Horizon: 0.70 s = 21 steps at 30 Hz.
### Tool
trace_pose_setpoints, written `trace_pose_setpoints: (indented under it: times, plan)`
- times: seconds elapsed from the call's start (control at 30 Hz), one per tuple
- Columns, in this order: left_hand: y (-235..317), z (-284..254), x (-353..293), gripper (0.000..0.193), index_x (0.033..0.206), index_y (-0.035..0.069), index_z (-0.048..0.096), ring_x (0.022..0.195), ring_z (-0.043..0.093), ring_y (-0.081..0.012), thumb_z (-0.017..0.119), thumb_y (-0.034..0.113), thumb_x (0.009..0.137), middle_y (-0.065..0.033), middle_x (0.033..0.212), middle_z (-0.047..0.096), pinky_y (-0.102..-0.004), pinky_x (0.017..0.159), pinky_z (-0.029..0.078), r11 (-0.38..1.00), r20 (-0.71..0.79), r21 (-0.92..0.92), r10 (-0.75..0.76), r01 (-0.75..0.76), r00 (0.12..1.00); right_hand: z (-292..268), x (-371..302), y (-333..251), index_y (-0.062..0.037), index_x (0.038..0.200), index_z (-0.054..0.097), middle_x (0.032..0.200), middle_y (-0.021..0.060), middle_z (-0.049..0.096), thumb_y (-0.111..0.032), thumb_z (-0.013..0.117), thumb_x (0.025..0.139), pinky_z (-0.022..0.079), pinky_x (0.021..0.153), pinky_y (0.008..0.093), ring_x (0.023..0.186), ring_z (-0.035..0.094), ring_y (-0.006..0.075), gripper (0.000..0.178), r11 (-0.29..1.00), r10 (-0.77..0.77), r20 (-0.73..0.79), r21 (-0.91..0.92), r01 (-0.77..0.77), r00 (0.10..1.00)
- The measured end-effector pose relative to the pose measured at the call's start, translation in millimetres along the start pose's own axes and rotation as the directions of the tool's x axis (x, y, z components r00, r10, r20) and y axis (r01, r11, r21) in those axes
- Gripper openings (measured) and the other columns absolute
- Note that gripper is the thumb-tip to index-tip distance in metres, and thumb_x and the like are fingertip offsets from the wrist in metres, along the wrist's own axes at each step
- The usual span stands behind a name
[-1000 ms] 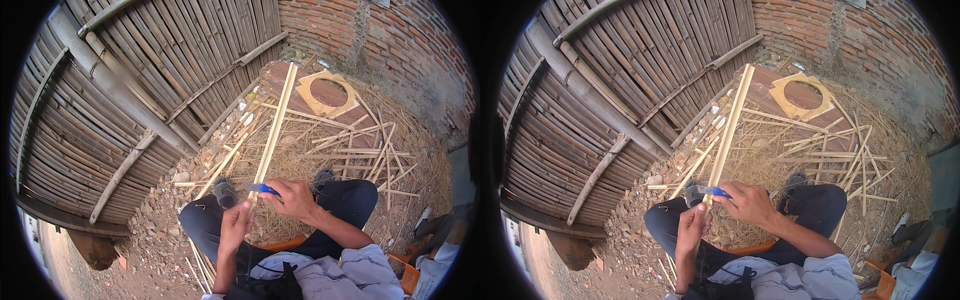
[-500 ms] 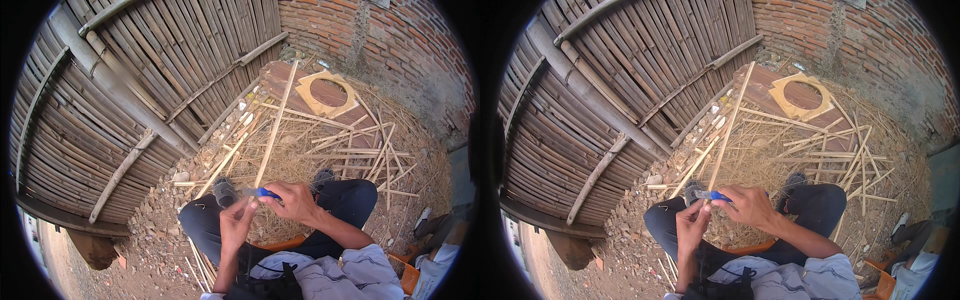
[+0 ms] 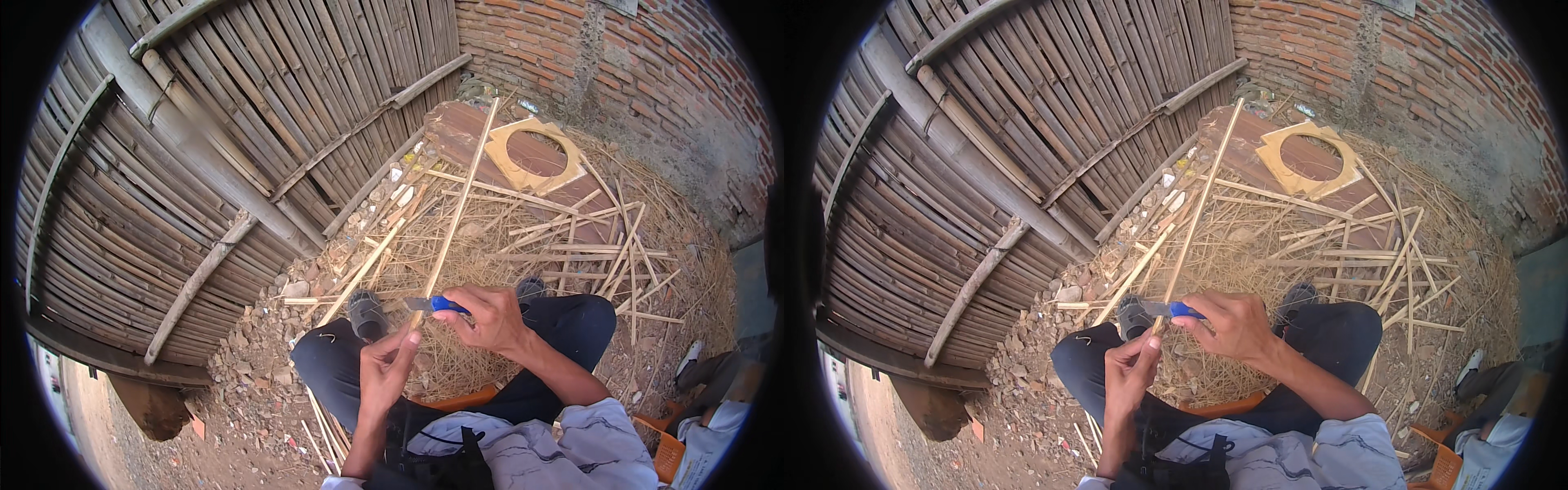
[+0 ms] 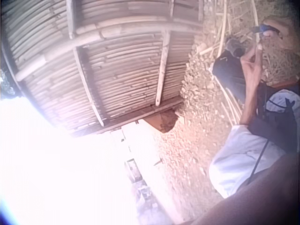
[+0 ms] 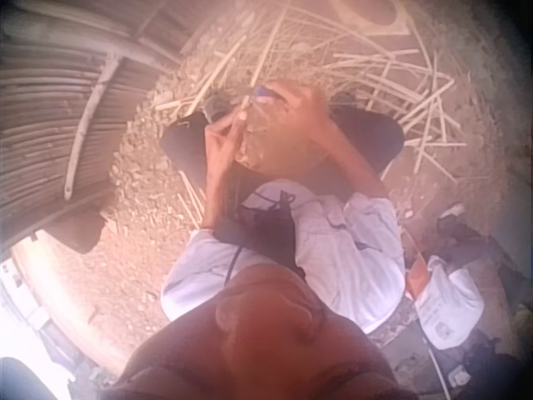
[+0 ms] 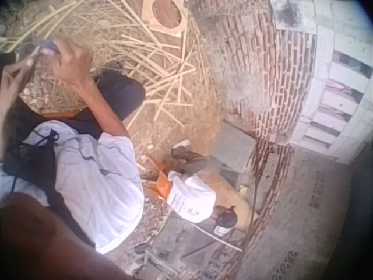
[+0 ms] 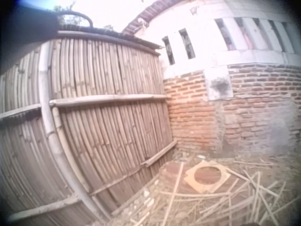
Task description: The person sits cross-legged on the ground and uses a blue utility knife to shave and smooth a long, thin bamboo strip. They hold the strip with their left hand and repeatedly scrape the blade along its length to remove the outer layer, occasionally rotating the strip to work on different sides.
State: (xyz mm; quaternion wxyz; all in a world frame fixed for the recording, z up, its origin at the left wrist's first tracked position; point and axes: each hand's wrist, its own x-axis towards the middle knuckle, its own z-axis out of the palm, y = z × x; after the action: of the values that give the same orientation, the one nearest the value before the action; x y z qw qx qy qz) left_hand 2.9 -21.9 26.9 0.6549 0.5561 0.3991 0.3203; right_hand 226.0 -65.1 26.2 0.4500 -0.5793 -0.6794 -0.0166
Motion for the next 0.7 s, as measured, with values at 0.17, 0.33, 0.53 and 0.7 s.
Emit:
trace_pose_setpoints:
  times: [0.17,0.33,0.53,0.7]
  plan:
    - [2,-5,0,0.037,0.145,0.005,0.072,0.071,0.041,0.0004,0.072,0.016,0.11,0.0088,0.085,0.059,-0.0208,0.06,0.031,1.0,0.017,0.014,0.024,-0.025,1.0,-7,8,-3,-0.0116,0.107,0.077,0.083,0.0063,0.076,-0.035,0.083,0.096,0.057,0.056,0.0385,0.067,0.075,0.0254,0.026,0.998,-0.039,0.02,-0.045,0.04,0.999]
    - [0,-13,-3,0.036,0.144,0.004,0.072,0.071,0.041,0.0002,0.072,0.015,0.11,0.0087,0.083,0.057,-0.0208,0.06,0.031,0.999,0.022,0.05,0.012,-0.013,1.0,-10,18,13,-0.0075,0.104,0.077,0.086,0.0082,0.078,-0.032,0.085,0.095,0.057,0.056,0.0377,0.067,0.075,0.0266,0.027,0.995,-0.039,-0.094,-0.09,0.03,0.995]
    - [-6,-25,-15,0.034,0.142,0.005,0.074,0.066,0.041,-0.0003,0.071,0.017,0.11,0.0088,0.078,0.054,-0.0225,0.057,0.031,0.996,0.013,0.02,-0.09,0.09,0.996,-22,37,38,-0.0066,0.106,0.077,0.089,0.0087,0.079,-0.032,0.082,0.098,0.056,0.056,0.038,0.067,0.075,0.027,0.027,0.99,-0.038,-0.101,-0.14,0.024,0.994]
    - [-20,-36,-15,0.034,0.14,0.004,0.076,0.063,0.041,-0.0007,0.071,0.022,0.112,0.0088,0.073,0.052,-0.023,0.054,0.03,0.995,0.009,0.026,-0.095,0.095,0.995,-21,55,74,-0.0043,0.108,0.08,0.087,0.0123,0.079,-0.036,0.08,0.1,0.058,0.06,0.0406,0.068,0.076,0.0296,0.033,0.99,0.022,-0.052,-0.14,-0.029,0.998]
